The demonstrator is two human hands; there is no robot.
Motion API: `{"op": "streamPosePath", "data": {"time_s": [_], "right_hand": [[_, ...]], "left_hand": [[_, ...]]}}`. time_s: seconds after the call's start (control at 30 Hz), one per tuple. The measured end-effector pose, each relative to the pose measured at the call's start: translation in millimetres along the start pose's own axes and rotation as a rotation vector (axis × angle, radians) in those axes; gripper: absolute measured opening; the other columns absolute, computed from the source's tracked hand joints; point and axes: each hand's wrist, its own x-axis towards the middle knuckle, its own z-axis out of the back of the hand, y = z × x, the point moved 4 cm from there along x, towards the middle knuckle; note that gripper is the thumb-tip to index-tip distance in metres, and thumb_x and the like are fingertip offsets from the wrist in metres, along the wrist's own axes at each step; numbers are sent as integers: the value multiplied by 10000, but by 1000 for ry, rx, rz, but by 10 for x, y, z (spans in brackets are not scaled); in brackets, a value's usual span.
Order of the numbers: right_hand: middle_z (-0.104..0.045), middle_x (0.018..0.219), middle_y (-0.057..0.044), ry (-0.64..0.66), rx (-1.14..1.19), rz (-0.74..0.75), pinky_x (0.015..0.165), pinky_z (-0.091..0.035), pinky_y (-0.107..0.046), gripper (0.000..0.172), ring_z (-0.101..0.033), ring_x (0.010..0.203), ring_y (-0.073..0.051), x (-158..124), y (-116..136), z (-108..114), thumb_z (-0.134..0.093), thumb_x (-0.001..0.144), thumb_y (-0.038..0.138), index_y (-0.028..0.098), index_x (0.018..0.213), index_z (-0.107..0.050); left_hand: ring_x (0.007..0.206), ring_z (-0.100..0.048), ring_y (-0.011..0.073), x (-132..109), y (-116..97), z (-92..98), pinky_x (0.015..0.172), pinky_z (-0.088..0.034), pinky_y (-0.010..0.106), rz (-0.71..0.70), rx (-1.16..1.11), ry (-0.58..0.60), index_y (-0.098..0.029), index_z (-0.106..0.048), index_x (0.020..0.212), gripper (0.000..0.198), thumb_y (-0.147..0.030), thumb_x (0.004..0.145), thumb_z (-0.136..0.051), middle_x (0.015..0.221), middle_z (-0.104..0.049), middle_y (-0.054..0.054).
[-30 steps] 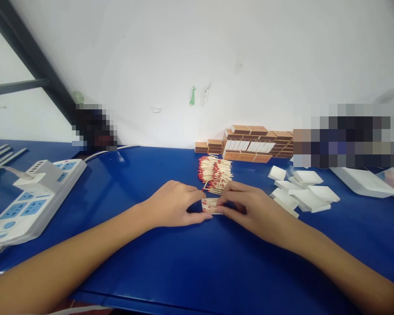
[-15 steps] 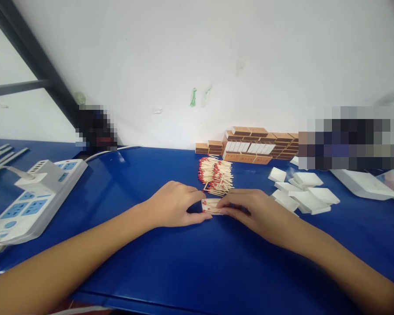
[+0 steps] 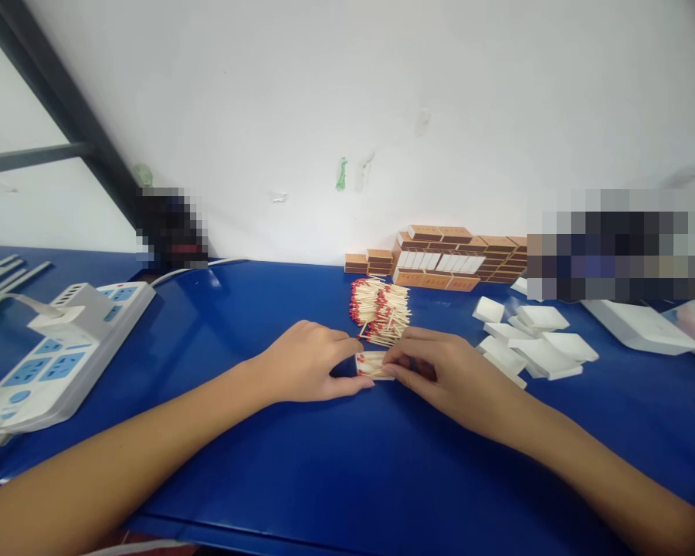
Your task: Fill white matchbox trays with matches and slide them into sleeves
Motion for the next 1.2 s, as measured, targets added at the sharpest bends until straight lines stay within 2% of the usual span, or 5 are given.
{"op": "streamPosePath", "data": {"time_s": [0.27, 0.47, 0.87, 1.0, 1.2], "right_hand": [[-637, 844, -12, 29, 17, -30, 671, -418, -276, 163, -567, 742, -154, 4, -25, -46, -557, 1031, 202, 210, 888, -633], [-625, 820, -1, 52, 24, -63, 663, -418, -282, 178, -563, 720, -148, -8, -29, -54, -569, 1033, 234, 215, 885, -666], [-646, 887, -19, -26, 36, 63, 711, -465, -276, 114, -605, 777, -148, -8, 15, -68, -601, 1031, 233, 231, 1022, -715], [-648, 897, -23, -8, 26, 79, 711, -469, -275, 130, -622, 802, -152, -18, 28, -80, -599, 1030, 231, 238, 987, -722], [-648, 887, -29, -31, -7, 68, 681, -469, -277, 111, -615, 771, -151, -10, 21, -34, -614, 1007, 192, 221, 976, -716]], "left_hand": [[662, -682, 158, 2, 4, -6, 570, -408, 295, -13, 5, -3, -174, -752, 1020, 406, -556, 971, -626, 756, -720, -7], [680, -692, 164, 7, 4, -2, 574, -413, 298, -3, 9, 19, -176, -744, 990, 404, -561, 971, -621, 770, -722, -5], [688, -716, 164, -7, -28, -3, 574, -433, 291, -61, 10, -43, -174, -733, 994, 399, -558, 974, -627, 763, -730, -4], [674, -710, 164, -9, -52, 17, 567, -439, 290, -81, 5, -86, -166, -740, 1014, 407, -550, 987, -609, 753, -730, 1], [660, -693, 164, -2, -51, 13, 565, -427, 273, -95, 27, -54, -163, -747, 1013, 470, -603, 989, -584, 732, -722, 16]]}}
